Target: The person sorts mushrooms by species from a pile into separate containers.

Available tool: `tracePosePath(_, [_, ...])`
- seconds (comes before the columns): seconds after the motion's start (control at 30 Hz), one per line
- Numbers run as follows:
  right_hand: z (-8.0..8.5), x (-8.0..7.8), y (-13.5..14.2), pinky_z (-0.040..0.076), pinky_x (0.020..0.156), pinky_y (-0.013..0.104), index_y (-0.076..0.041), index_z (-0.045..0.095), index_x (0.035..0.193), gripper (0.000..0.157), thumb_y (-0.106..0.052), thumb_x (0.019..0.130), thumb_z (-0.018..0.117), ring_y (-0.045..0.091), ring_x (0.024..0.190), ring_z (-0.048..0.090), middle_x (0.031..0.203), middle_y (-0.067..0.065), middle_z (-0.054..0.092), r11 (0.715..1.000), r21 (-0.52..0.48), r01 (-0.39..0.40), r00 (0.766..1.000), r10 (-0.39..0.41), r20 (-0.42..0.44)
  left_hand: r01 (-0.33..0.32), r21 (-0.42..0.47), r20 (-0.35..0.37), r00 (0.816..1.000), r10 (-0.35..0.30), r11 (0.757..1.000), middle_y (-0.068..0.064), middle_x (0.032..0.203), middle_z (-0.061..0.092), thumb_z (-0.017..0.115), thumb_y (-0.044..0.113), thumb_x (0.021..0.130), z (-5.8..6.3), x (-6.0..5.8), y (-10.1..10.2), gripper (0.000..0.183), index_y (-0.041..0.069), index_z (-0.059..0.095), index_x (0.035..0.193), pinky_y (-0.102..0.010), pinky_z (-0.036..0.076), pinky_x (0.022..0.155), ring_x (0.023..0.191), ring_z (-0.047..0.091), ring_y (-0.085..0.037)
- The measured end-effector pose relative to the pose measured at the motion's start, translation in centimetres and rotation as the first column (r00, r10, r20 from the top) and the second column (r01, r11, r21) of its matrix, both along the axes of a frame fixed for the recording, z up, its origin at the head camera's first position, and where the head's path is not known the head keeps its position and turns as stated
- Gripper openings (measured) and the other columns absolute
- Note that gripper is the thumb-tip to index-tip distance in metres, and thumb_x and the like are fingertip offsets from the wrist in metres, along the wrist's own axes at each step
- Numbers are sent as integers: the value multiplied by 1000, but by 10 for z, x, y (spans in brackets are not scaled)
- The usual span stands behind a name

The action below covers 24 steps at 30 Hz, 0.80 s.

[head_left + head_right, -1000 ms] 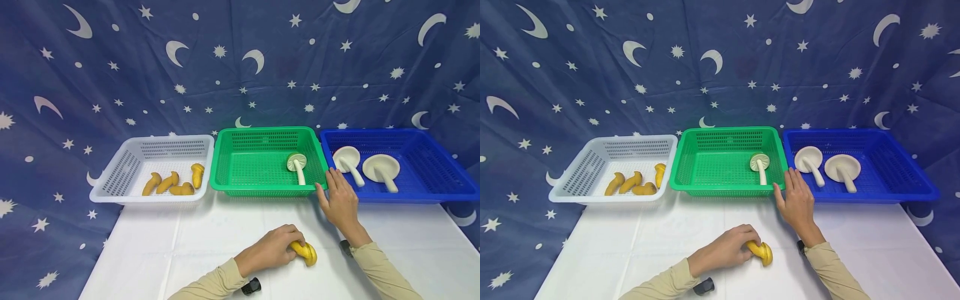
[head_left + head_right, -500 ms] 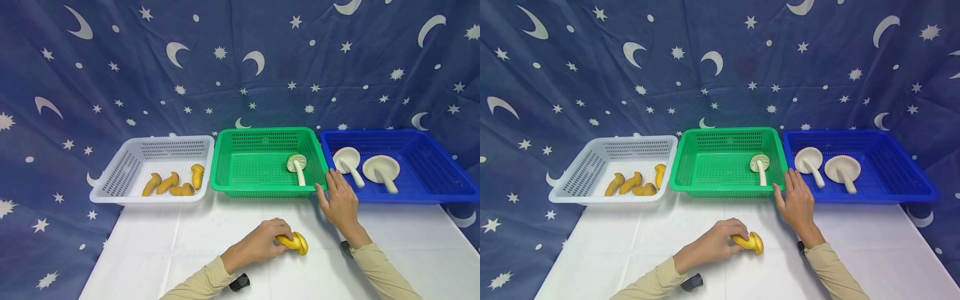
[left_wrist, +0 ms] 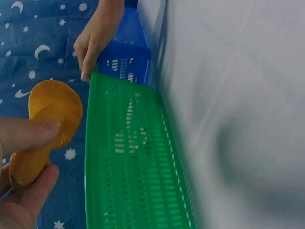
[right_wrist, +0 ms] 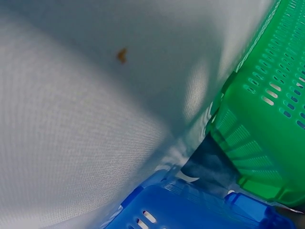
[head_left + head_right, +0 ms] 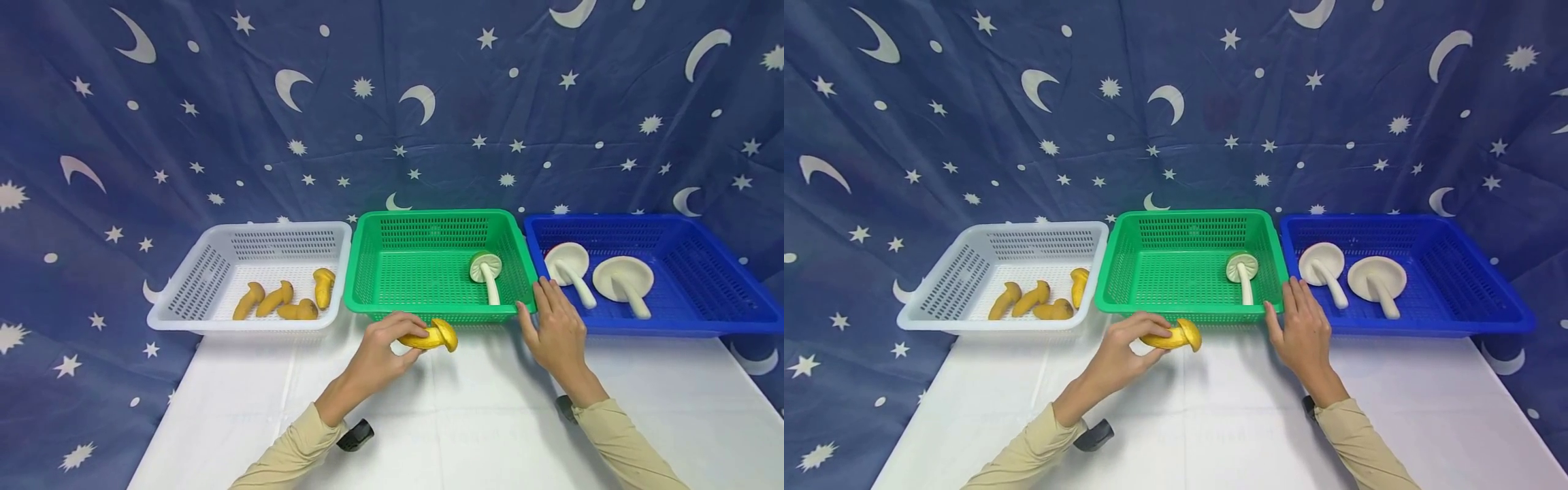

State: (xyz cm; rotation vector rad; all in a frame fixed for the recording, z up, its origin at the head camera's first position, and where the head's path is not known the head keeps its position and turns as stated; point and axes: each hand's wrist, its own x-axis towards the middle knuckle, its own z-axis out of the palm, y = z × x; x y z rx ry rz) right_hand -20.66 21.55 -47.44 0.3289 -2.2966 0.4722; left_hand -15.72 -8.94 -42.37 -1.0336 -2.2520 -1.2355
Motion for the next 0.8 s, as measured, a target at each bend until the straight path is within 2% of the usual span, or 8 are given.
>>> tracePosePath(0.17, [-1,0,0,36,91,49,4,53,116,54,-39,84,49,34,117,41,124,19,48,1000,-2,-2,1000,2,-1,-65,56,-53,996,68,996,-6,95,61,72,-4,67,11,-5,-15,24,6,65,87,-20,47,78,92,57,-17])
tracePosePath(0.37, [0,0,0,36,91,49,4,53,116,54,-38,84,49,34,116,42,124,19,49,1000,-4,-6,1000,6,-2,-126,106,-54,990,132,986,-14,92,61,72,-10,62,27,-4,-29,25,-1,64,84,-31,50,72,88,57,-25])
tracePosePath(0.6, [0,0,0,37,90,50,4,53,116,54,-38,84,49,34,116,42,123,19,49,1000,-5,-7,1000,7,-5,-230,92,-45,971,235,969,-5,94,62,74,-3,64,21,-15,-49,25,5,66,86,-25,49,72,89,57,-18])
tracePosePath(0.8, [-1,1,0,37,89,51,5,54,115,53,-38,84,49,34,115,43,122,19,50,1000,-7,-6,1000,6,-14,-313,104,-38,947,318,944,-1,93,62,75,-2,64,20,-21,-63,26,7,67,87,-27,50,69,86,58,-16])
